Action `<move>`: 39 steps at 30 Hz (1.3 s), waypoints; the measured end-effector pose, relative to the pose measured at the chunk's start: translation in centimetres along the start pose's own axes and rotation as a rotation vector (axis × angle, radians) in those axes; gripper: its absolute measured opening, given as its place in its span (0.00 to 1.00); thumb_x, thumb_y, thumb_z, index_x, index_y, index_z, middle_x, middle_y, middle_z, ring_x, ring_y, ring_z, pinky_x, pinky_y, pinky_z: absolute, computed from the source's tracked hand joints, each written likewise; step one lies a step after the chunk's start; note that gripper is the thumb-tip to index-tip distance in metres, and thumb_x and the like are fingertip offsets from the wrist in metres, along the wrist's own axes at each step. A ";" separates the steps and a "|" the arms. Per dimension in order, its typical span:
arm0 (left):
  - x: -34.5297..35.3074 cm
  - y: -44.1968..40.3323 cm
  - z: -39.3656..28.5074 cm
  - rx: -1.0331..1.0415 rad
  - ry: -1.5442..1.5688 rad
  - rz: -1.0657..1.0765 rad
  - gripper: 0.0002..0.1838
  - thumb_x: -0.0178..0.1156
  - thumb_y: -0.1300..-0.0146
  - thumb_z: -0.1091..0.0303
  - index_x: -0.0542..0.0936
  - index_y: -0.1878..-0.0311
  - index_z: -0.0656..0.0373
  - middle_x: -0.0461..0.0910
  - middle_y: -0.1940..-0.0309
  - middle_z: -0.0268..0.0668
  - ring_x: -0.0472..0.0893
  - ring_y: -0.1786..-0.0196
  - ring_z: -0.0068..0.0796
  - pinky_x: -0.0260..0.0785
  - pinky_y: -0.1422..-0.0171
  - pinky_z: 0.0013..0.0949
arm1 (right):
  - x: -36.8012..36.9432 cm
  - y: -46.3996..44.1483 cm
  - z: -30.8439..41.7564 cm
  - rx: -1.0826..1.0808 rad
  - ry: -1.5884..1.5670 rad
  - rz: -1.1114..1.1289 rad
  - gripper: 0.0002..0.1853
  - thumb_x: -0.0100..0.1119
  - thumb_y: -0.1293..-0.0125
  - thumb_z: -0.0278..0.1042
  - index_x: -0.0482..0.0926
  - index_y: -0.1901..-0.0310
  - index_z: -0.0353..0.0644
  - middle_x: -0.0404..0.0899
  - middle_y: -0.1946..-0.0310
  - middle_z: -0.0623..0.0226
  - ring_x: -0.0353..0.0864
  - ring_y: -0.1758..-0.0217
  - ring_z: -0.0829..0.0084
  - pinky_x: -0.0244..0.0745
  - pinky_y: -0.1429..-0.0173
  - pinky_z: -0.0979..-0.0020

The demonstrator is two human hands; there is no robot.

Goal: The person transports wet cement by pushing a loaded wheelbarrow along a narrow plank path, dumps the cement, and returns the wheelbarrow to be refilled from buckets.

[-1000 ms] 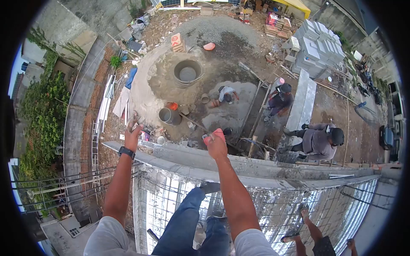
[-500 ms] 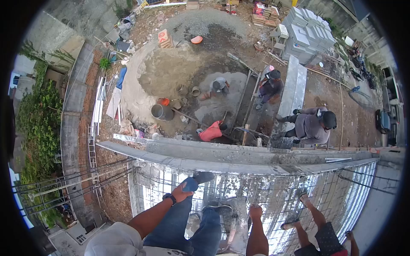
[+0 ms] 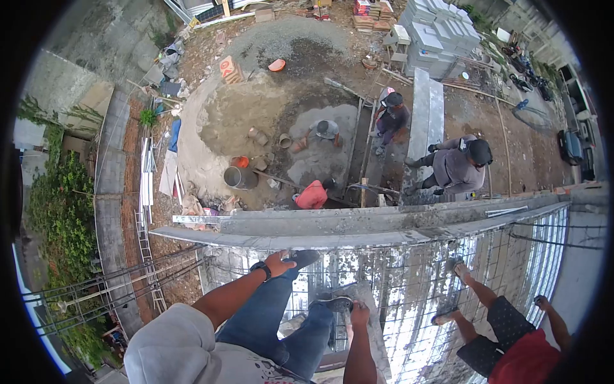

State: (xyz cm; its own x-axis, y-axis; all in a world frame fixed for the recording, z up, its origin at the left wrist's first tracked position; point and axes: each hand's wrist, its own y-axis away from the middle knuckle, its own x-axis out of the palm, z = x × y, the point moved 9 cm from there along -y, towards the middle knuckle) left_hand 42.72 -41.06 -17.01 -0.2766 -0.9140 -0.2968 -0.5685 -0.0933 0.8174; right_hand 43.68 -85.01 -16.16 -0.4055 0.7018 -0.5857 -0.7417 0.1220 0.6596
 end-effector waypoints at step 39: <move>39.4 0.5 -15.0 0.809 -2.379 0.556 0.52 0.68 0.62 0.25 0.82 0.54 0.72 0.83 0.55 0.55 0.83 0.50 0.47 0.75 0.45 0.42 | 53.2 44.3 -1.4 1.398 -2.340 -0.897 0.19 0.77 0.51 0.41 0.76 0.79 0.37 0.77 0.81 0.62 0.76 0.81 0.69 0.69 0.78 0.66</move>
State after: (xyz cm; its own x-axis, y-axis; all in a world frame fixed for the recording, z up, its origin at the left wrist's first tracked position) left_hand 43.21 -83.01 -20.87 -0.0614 0.8890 -0.4537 -0.0815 0.4486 0.8900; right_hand -11.50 -43.25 -18.76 0.7999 -0.5100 -0.3163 0.3658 -0.0035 0.9307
